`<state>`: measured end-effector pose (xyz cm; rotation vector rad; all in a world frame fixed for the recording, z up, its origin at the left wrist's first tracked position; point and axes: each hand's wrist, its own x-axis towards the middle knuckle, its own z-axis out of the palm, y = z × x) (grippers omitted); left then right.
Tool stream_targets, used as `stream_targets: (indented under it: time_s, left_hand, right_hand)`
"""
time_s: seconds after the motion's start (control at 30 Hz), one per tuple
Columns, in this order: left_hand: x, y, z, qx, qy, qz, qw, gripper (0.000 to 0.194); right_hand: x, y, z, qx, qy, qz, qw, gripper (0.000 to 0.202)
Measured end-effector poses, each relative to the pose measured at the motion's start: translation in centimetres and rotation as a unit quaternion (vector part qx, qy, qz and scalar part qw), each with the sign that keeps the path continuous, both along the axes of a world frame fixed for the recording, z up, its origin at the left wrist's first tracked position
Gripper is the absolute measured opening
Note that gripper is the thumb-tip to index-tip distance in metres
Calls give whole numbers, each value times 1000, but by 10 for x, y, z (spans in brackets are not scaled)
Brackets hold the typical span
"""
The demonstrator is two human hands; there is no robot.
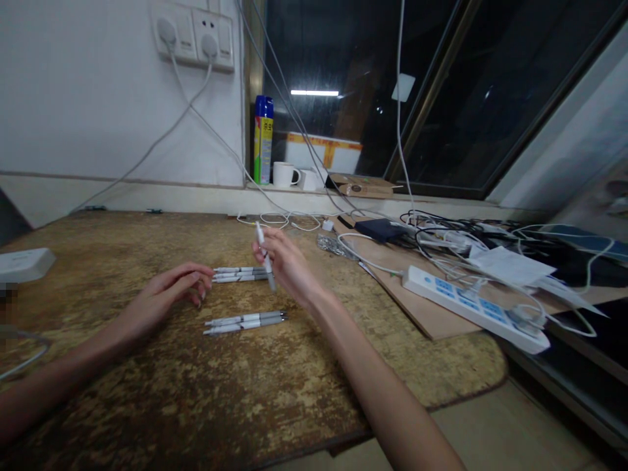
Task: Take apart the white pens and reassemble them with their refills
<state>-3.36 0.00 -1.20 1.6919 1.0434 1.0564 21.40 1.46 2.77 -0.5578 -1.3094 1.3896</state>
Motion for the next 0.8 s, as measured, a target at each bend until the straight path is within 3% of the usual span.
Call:
stream_targets:
  time_s: [0.17, 0.23, 0.33, 0.6, 0.8]
  left_hand:
    - [7, -10, 7, 4, -15, -30, 999, 36]
    - [10, -15, 9, 6, -14, -50, 999, 42]
    - [13, -22, 12, 14, 21, -77, 997, 34]
    - [7, -16, 12, 64, 158, -19, 985, 30]
    - [1, -10, 5, 104, 251, -89, 958, 30]
  right_hand:
    - [-3, -6, -10, 77, -193, 58, 977, 18]
    - [-6, -9, -14, 80, -228, 103, 965, 18]
    - [-10, -13, -19, 69, -260, 156, 950, 21]
    - [15, -2, -21, 83, -394, 107, 909, 27]
    - [23, 5, -25, 136, -463, 137, 865, 22]
